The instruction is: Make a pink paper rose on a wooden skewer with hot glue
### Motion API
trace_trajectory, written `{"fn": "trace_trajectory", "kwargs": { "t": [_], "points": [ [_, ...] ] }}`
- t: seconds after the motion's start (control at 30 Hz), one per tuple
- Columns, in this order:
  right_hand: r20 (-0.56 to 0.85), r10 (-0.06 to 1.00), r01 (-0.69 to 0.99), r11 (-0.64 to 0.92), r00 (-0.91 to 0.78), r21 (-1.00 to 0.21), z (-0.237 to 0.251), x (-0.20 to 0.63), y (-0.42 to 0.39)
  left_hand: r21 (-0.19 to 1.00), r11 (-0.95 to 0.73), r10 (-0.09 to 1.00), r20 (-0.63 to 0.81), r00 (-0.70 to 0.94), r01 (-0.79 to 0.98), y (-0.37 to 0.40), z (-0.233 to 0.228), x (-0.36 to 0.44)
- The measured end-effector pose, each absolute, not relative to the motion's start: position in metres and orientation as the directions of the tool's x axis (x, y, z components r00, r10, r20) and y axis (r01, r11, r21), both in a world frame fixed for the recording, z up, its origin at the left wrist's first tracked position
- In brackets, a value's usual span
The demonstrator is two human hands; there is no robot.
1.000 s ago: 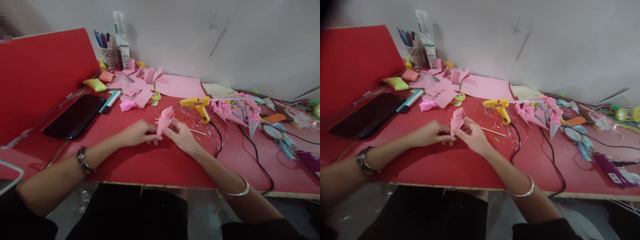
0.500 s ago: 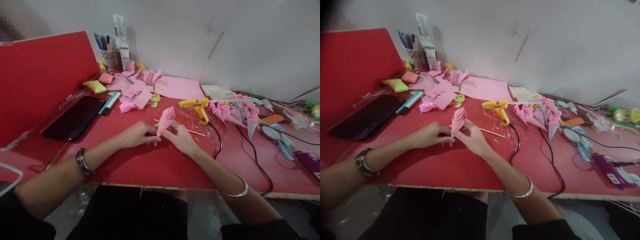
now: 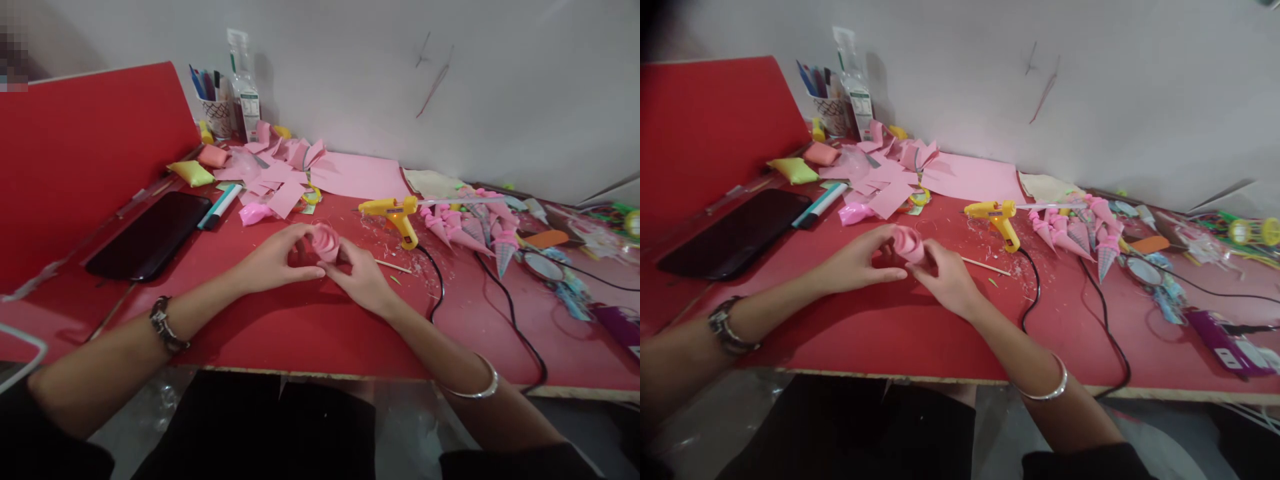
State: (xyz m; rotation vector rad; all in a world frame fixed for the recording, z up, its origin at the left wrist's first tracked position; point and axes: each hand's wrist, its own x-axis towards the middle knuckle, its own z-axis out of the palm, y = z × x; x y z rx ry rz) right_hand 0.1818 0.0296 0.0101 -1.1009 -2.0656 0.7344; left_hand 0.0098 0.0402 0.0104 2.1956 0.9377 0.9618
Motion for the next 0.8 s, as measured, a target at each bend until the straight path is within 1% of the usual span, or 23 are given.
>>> {"fn": "trace_trajectory", "kwargs": {
  "t": [0.07, 0.13, 0.2, 0.27, 0.37, 0.43, 0.5, 0.57, 0.67, 0.73, 0.8],
  "points": [
    [0.291, 0.829, 0.530, 0.536, -0.478, -0.657, 0.0103, 0.1829, 0.0303, 0.685, -0.665, 0.713, 0.463, 0.527, 0.298, 0.0393, 0.0120, 0.0088],
    [0.304, 0.800, 0.533, 0.579, -0.518, -0.616, 0.0103, 0.1834, 0.0311, 0.656, -0.712, 0.660, 0.505, 0.556, 0.250, 0.0390, 0.0134, 0.0081],
    [0.307, 0.780, 0.513, 0.600, -0.545, -0.613, 0.0101, 0.1833, 0.0315, 0.637, -0.738, 0.628, 0.528, 0.572, 0.221, 0.0391, 0.0139, 0.0077],
    [0.282, 0.774, 0.505, 0.596, -0.567, -0.624, 0.0099, 0.1831, 0.0315, 0.618, -0.759, 0.604, 0.553, 0.574, 0.204, 0.0391, 0.0137, 0.0078],
    [0.234, 0.766, 0.480, 0.577, -0.598, -0.661, 0.0095, 0.1826, 0.0307, 0.589, -0.781, 0.586, 0.577, 0.569, 0.208, 0.0377, 0.0141, 0.0085],
    [0.241, 0.729, 0.426, 0.599, -0.641, -0.678, 0.0096, 0.1823, 0.0296, 0.571, -0.789, 0.584, 0.583, 0.565, 0.226, 0.0359, 0.0154, 0.0089],
    [0.279, 0.680, 0.393, 0.656, -0.678, -0.644, 0.0102, 0.1822, 0.0283, 0.538, -0.808, 0.567, 0.599, 0.565, 0.239, 0.0340, 0.0167, 0.0094],
    [0.316, 0.654, 0.421, 0.713, -0.687, -0.560, 0.0115, 0.1826, 0.0272, 0.488, -0.839, 0.529, 0.631, 0.568, 0.239, 0.0325, 0.0172, 0.0099],
    [0.341, 0.672, 0.513, 0.731, -0.658, -0.450, 0.0134, 0.1834, 0.0273, 0.412, -0.876, 0.477, 0.674, 0.564, 0.249, 0.0318, 0.0153, 0.0107],
    [0.351, 0.685, 0.527, 0.721, -0.639, -0.450, 0.0137, 0.1839, 0.0283, 0.372, -0.887, 0.461, 0.683, 0.566, 0.274, 0.0320, 0.0132, 0.0112],
    [0.358, 0.679, 0.482, 0.719, -0.641, -0.500, 0.0129, 0.1841, 0.0294, 0.347, -0.893, 0.449, 0.681, 0.578, 0.286, 0.0323, 0.0116, 0.0113]
  ]
}}
